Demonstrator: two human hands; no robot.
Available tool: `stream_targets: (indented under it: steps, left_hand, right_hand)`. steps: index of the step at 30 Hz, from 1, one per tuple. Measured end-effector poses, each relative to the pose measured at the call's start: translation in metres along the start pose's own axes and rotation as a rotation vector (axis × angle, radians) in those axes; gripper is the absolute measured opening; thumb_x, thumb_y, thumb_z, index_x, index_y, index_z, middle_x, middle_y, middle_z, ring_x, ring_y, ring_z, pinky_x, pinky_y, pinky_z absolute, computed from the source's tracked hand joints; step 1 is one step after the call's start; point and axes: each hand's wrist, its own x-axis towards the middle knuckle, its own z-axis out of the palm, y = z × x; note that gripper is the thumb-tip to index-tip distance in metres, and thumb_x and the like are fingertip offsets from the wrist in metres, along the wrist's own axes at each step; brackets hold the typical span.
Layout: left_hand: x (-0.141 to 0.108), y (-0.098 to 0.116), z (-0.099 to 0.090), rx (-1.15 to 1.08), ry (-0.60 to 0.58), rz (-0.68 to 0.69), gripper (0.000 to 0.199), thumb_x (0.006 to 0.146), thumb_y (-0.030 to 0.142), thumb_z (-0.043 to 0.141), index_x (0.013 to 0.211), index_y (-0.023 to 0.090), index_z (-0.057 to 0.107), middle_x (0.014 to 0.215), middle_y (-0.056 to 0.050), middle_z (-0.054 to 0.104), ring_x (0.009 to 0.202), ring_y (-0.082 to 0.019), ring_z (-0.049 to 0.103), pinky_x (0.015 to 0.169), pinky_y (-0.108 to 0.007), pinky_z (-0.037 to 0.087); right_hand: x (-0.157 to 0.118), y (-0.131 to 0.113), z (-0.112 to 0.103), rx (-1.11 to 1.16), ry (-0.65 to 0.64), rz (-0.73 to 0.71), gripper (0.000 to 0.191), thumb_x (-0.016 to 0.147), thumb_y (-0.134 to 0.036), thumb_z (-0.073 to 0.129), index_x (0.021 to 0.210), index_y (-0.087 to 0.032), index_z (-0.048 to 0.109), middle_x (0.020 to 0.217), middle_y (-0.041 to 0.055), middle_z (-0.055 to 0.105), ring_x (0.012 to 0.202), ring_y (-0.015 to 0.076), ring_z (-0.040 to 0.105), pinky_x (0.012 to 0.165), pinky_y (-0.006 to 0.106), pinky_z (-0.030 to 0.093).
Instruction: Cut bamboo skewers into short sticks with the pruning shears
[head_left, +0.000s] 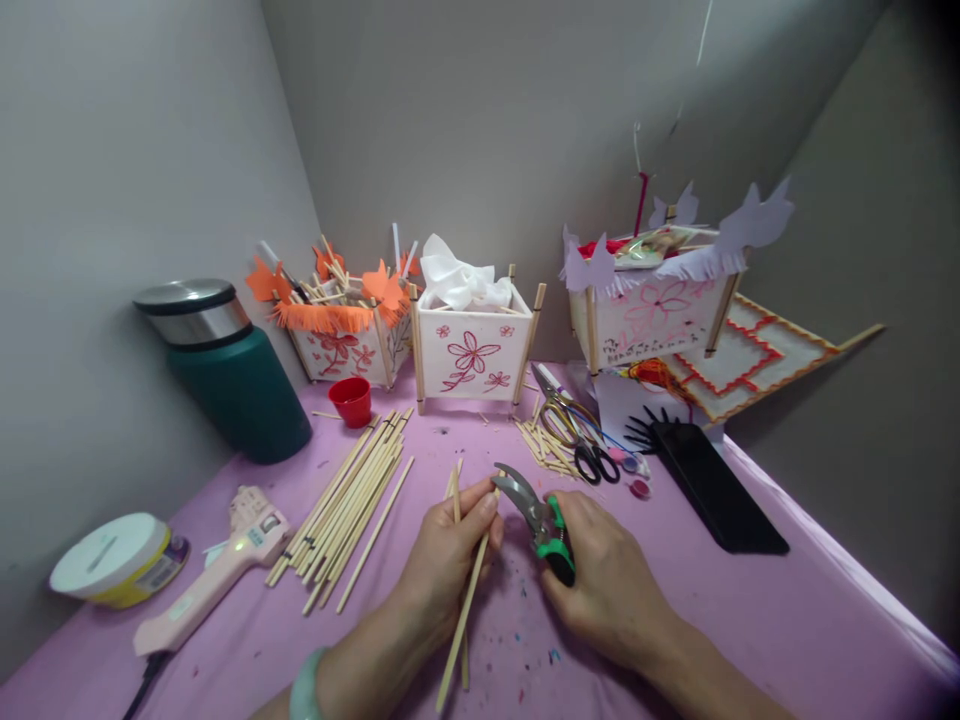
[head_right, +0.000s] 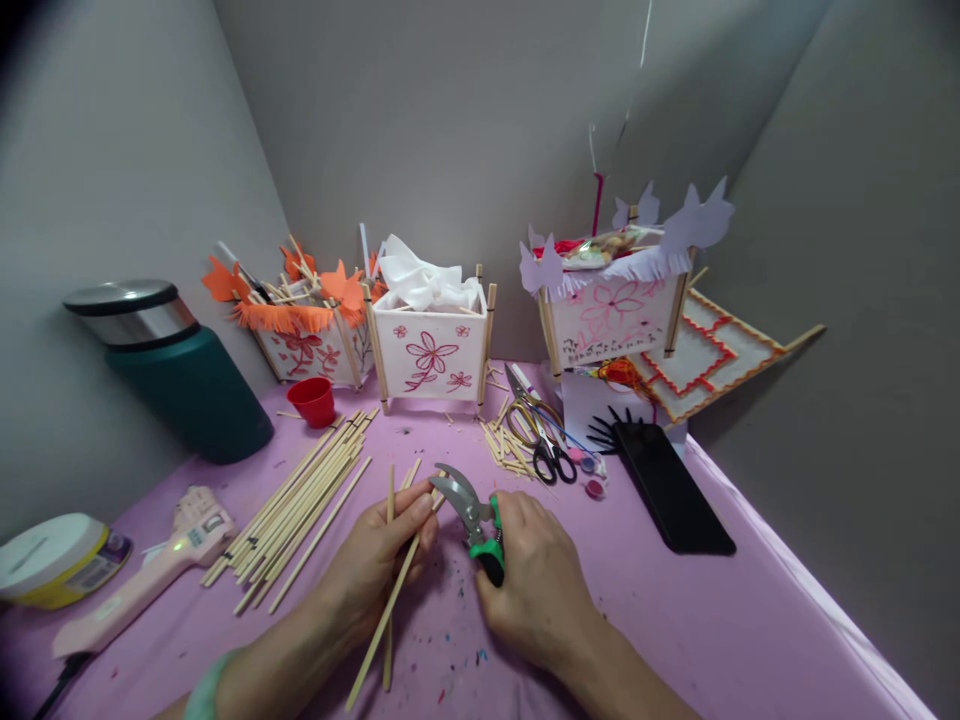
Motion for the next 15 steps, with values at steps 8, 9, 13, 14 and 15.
stream_targets:
  steps: [8,9,13,14,15]
  left_hand:
    - [-0.0023,-0.0005,0.0022,0.084,0.043,0.019,0.026,0.078,0.038,0.072,0.083,0.013,0.067,0.049,0.007,0.043,0.040,-0.004,0.029,0.041,-0.020,0.018]
    - [-0.0028,0.0000,0.0027,0.079,0.053,0.015,0.029,0.078,0.037,0.072,0.091,0.012,0.068,0.049,0.007,0.044,0.040,-0.004,0.029,0.041,-0.019,0.018]
    - [-0.0030,0.0016,0.0027,0.032,0.079,-0.022,0.055,0.076,0.036,0.074,0.123,0.012,0.061,0.051,0.008,0.048,0.039,-0.004,0.032,0.040,-0.018,0.022]
    - [-0.0024,0.0017,0.0020,0.019,0.086,-0.022,0.058,0.076,0.037,0.073,0.126,0.013,0.058,0.053,0.008,0.049,0.039,-0.004,0.032,0.040,-0.018,0.022]
    - [-0.0016,0.0015,0.0011,0.009,0.093,-0.014,0.058,0.077,0.038,0.073,0.127,0.014,0.057,0.054,0.008,0.051,0.038,-0.004,0.032,0.039,-0.018,0.023]
  right_hand:
    - [-0.0016,-0.0019,0.0000,-0.002,-0.053,0.036,0.022,0.067,-0.014,0.054,0.086,-0.022,0.045,0.084,0.0058,0.058,0.076,0.0228,0.055,0.066,0.032,0.039]
    - [-0.0013,-0.0016,0.0003,-0.009,-0.052,0.041,0.020,0.068,-0.015,0.053,0.084,-0.022,0.044,0.081,0.0048,0.058,0.073,0.0218,0.055,0.064,0.031,0.038]
    - [0.0008,-0.0012,0.0000,-0.012,-0.061,0.062,0.015,0.070,-0.016,0.053,0.077,-0.023,0.041,0.072,0.0013,0.056,0.062,0.0177,0.051,0.058,0.028,0.032]
    - [0.0015,-0.0015,-0.0011,-0.001,-0.060,0.072,0.016,0.070,-0.017,0.053,0.077,-0.023,0.041,0.072,0.0009,0.056,0.061,0.0172,0.050,0.058,0.028,0.032]
    - [0.0022,-0.0020,-0.0030,0.017,-0.054,0.086,0.016,0.069,-0.017,0.054,0.076,-0.023,0.041,0.071,0.0007,0.055,0.061,0.0169,0.049,0.058,0.028,0.032]
